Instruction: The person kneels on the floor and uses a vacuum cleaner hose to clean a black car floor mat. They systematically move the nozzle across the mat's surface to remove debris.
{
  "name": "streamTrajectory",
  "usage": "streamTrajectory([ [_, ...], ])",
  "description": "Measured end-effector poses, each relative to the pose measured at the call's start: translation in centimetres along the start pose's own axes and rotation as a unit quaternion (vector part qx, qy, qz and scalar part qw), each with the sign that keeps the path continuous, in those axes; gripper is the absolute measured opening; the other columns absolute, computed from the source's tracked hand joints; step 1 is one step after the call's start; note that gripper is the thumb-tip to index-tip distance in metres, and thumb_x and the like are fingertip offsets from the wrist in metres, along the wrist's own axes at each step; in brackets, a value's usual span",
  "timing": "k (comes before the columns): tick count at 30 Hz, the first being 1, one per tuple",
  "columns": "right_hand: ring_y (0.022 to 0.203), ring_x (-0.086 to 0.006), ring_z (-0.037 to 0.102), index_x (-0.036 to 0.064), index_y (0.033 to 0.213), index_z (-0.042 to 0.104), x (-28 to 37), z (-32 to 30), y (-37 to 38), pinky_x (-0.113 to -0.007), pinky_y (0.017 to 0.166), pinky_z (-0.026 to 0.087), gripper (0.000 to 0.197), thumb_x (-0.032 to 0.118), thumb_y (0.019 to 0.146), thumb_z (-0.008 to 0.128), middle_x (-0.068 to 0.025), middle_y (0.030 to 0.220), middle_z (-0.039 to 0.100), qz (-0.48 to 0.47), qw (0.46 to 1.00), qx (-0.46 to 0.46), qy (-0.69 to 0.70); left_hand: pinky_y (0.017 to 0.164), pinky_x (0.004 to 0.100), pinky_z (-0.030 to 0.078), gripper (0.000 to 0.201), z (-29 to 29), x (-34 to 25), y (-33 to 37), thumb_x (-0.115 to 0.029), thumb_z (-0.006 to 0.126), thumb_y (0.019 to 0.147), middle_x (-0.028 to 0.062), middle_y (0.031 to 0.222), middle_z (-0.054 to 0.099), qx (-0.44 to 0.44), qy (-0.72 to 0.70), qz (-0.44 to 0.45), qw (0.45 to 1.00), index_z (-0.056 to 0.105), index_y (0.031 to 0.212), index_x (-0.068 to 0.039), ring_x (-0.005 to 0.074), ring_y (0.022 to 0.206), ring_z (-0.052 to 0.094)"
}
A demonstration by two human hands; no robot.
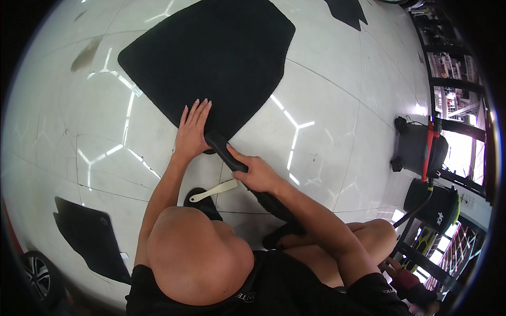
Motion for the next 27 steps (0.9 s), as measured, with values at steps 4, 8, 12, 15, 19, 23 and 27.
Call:
streamTrajectory([
  [4, 0.094, -0.0478, 0.074, 0.0254, 0.171, 0.043, 1.7, -0.6, 1.1, -0.050, 0.095, 0.058, 0.087, 0.025, 0.088, 0.071, -0.0315, 0.098, 0.075, 0.022, 0.998, -0.017, -0.053, 0.137, 0.0546, 0.021, 0.131, -0.3, 0.0, 0.3, -0.049, 0.100, 0.067, 0.0122, 0.174, 0.042, 0.013, -0.018, -0.005, 1.000, 0.033, 0.171, -0.006, 0.0318, 0.165, 0.032],
  [8, 0.093, -0.0475, 0.074, 0.0227, 0.169, 0.046, 2.8, 1.2, -0.2, -0.051, 0.092, 0.058, 0.086, 0.025, 0.087, 0.072, -0.0302, 0.096, 0.075, -0.011, 0.998, 0.022, -0.053, 0.137, 0.0543, 0.021, 0.131, -0.5, -0.2, -0.2, -0.046, 0.101, 0.066, 0.0121, 0.174, 0.042, 0.031, -0.004, -0.007, 0.999, 0.033, 0.171, -0.006, 0.0322, 0.166, 0.032],
  [12, 0.098, -0.0484, 0.073, 0.0212, 0.169, 0.046, 3.3, -2.2, 0.6, -0.051, 0.095, 0.057, 0.084, 0.025, 0.088, 0.071, -0.0317, 0.102, 0.075, 0.074, 0.997, 0.002, 0.028, 0.137, 0.0545, 0.021, 0.132, -0.4, -0.6, -0.1, -0.044, 0.101, 0.065, 0.0121, 0.174, 0.042, -0.003, -0.051, -0.008, 0.999, 0.033, 0.171, -0.005, 0.0323, 0.166, 0.032],
  [15, 0.089, -0.0449, 0.075, 0.0209, 0.168, 0.047, 2.5, 1.1, 0.5, -0.046, 0.092, 0.058, 0.082, 0.021, 0.090, 0.070, -0.0347, 0.108, 0.074, 0.014, 1.000, -0.020, -0.004, 0.137, 0.0549, 0.021, 0.131, 0.2, -0.4, 0.3, -0.047, 0.100, 0.068, 0.0129, 0.174, 0.043, 0.002, -0.021, 0.000, 1.000, 0.032, 0.171, -0.004, 0.0333, 0.165, 0.032],
  [19, 0.086, -0.0423, 0.077, 0.0181, 0.168, 0.047, 0.2, -1.7, 3.0, -0.044, 0.089, 0.060, 0.082, 0.022, 0.090, 0.070, -0.0343, 0.111, 0.075, -0.026, 0.998, -0.063, 0.014, 0.137, 0.0551, 0.019, 0.131, 0.3, -0.2, 0.5, -0.050, 0.099, 0.070, 0.0136, 0.174, 0.042, 0.008, -0.008, 0.006, 1.000, 0.031, 0.172, -0.004, 0.0335, 0.166, 0.032],
  [23, 0.091, -0.0411, 0.079, 0.0186, 0.168, 0.047, 0.4, -6.4, 6.7, -0.043, 0.091, 0.061, 0.082, 0.027, 0.090, 0.072, -0.0337, 0.116, 0.076, 0.086, 0.981, -0.167, 0.051, 0.137, 0.0553, 0.018, 0.134, 0.5, -1.0, 0.3, -0.051, 0.100, 0.069, 0.0142, 0.175, 0.040, 0.006, -0.024, -0.004, 1.000, 0.030, 0.172, -0.004, 0.0334, 0.166, 0.030],
  [27, 0.096, -0.0451, 0.078, 0.0191, 0.164, 0.054, 1.0, -4.7, 4.8, -0.044, 0.092, 0.059, 0.077, 0.023, 0.089, 0.072, -0.0329, 0.107, 0.078, 0.013, 0.994, -0.103, -0.038, 0.137, 0.0556, 0.018, 0.135, 0.0, -1.2, 0.1, -0.053, 0.099, 0.068, 0.0154, 0.176, 0.038, 0.024, -0.022, -0.019, 0.999, 0.028, 0.173, -0.004, 0.0333, 0.167, 0.029],
])
Point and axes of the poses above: each hand's wrist, its own y-axis towards the middle knuckle, its own z-axis out of the palm, x = y × z, the point moved 1 cm from there along y, towards the middle knuckle
